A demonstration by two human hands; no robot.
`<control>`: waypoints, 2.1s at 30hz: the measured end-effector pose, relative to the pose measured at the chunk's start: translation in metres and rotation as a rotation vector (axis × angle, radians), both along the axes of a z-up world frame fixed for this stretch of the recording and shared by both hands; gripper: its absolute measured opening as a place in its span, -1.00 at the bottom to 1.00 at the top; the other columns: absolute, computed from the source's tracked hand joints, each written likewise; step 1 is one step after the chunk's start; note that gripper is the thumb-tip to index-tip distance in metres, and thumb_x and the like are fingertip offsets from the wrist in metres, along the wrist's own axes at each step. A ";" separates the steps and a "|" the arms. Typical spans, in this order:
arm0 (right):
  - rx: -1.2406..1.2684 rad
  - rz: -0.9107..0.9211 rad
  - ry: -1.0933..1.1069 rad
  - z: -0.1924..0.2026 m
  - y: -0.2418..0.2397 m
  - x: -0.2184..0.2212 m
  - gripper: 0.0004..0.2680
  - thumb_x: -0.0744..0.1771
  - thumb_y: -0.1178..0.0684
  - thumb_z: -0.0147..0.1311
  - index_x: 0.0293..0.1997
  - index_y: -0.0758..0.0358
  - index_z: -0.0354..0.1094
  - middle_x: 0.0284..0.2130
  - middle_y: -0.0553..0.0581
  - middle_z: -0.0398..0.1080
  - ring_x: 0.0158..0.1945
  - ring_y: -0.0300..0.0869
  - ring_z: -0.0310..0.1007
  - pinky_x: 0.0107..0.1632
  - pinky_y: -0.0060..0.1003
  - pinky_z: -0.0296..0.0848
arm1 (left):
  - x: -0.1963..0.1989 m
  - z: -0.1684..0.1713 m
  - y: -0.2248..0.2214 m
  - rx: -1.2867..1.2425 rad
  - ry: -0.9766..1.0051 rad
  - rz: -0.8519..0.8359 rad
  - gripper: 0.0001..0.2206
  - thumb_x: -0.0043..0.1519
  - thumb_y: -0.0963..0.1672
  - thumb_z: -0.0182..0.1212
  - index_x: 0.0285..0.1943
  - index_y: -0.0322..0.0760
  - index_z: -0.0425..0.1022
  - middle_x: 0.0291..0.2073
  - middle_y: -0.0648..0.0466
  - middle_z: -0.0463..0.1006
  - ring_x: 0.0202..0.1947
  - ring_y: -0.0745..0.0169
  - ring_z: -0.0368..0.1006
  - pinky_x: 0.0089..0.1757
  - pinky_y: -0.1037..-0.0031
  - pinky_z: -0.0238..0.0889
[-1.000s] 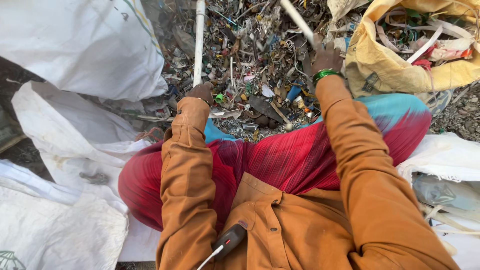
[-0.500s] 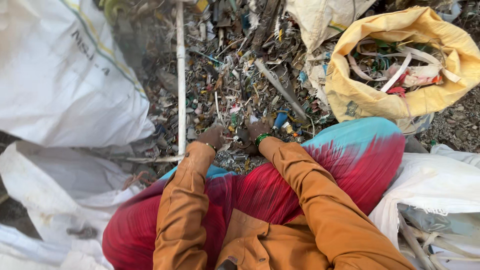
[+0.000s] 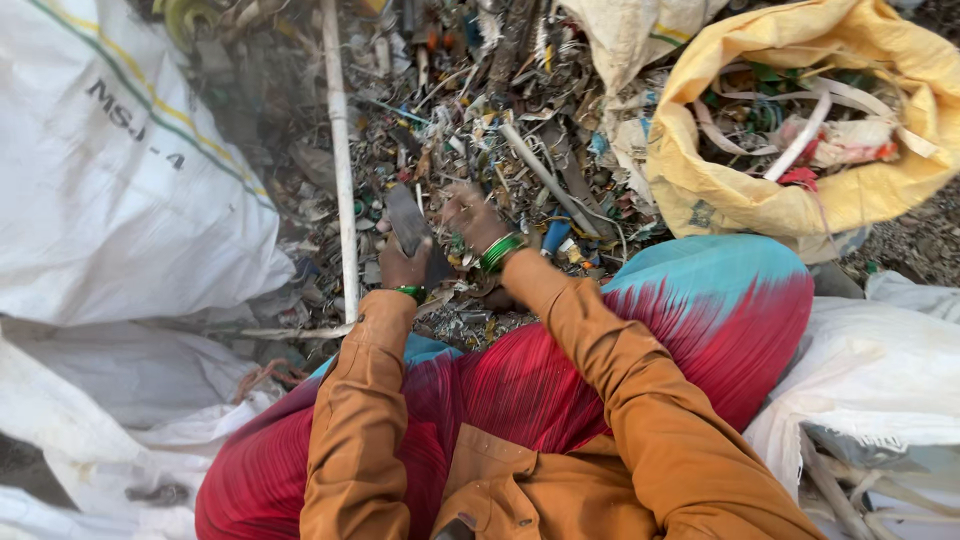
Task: The person sits on the ground and sorts through a large pile of scrap metal and plastic waste, picking out small tubes and metal components by hand and placing them into a yellow bag and a white bag.
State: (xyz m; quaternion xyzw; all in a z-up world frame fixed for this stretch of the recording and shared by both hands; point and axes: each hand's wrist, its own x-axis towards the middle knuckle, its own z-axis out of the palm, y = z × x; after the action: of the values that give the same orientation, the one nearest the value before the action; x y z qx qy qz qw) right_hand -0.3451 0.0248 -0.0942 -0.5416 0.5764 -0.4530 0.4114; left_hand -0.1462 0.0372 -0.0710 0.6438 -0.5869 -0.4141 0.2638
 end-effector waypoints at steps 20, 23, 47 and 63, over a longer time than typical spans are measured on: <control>0.612 -0.088 1.019 0.063 -0.020 -0.056 -0.62 0.37 -0.13 -0.06 0.39 -0.12 0.08 -0.10 0.24 0.43 -0.21 0.18 0.53 -0.28 0.16 0.54 | 0.082 0.032 -0.053 0.167 1.152 0.555 -0.68 0.25 -0.22 0.07 0.18 -0.41 0.22 -0.23 -0.23 0.61 -0.21 -0.23 0.63 -0.26 -0.03 0.59; 0.642 0.165 1.053 0.083 0.000 -0.033 -0.75 0.52 -0.05 -0.25 0.39 0.07 0.15 -0.30 0.23 0.57 -0.32 0.00 0.64 -0.32 -0.02 0.61 | 0.091 -0.012 -0.068 0.230 1.216 0.569 -0.73 0.34 -0.21 0.14 0.06 -0.71 0.33 -0.20 -0.36 0.58 -0.22 -0.24 0.61 -0.23 -0.04 0.58; 0.748 0.140 1.104 0.046 0.067 -0.065 -0.65 0.40 -0.15 -0.07 0.30 0.18 0.27 -0.08 0.31 0.55 -0.10 0.08 0.60 -0.05 0.00 0.54 | 0.064 0.025 -0.076 0.304 0.972 0.698 -0.64 0.16 -0.22 0.24 0.14 -0.33 0.29 -0.35 -0.14 0.53 -0.55 0.07 0.51 -0.60 0.23 0.37; 0.671 -0.105 1.102 0.129 0.060 -0.085 -0.66 0.43 0.00 -0.16 0.43 -0.09 0.09 -0.08 0.33 0.46 -0.07 0.17 0.53 -0.03 0.14 0.49 | 0.061 0.041 -0.062 0.364 0.802 0.553 -0.65 0.23 -0.20 0.21 0.18 -0.30 0.30 -0.37 -0.07 0.54 -0.57 0.18 0.48 -0.58 0.36 0.27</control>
State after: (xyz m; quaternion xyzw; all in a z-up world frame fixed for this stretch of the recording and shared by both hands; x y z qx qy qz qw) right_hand -0.4298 0.0851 0.0349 -0.5078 0.8392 0.0766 0.1792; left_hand -0.0852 -0.0251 -0.0304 0.6010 -0.1663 -0.6383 0.4514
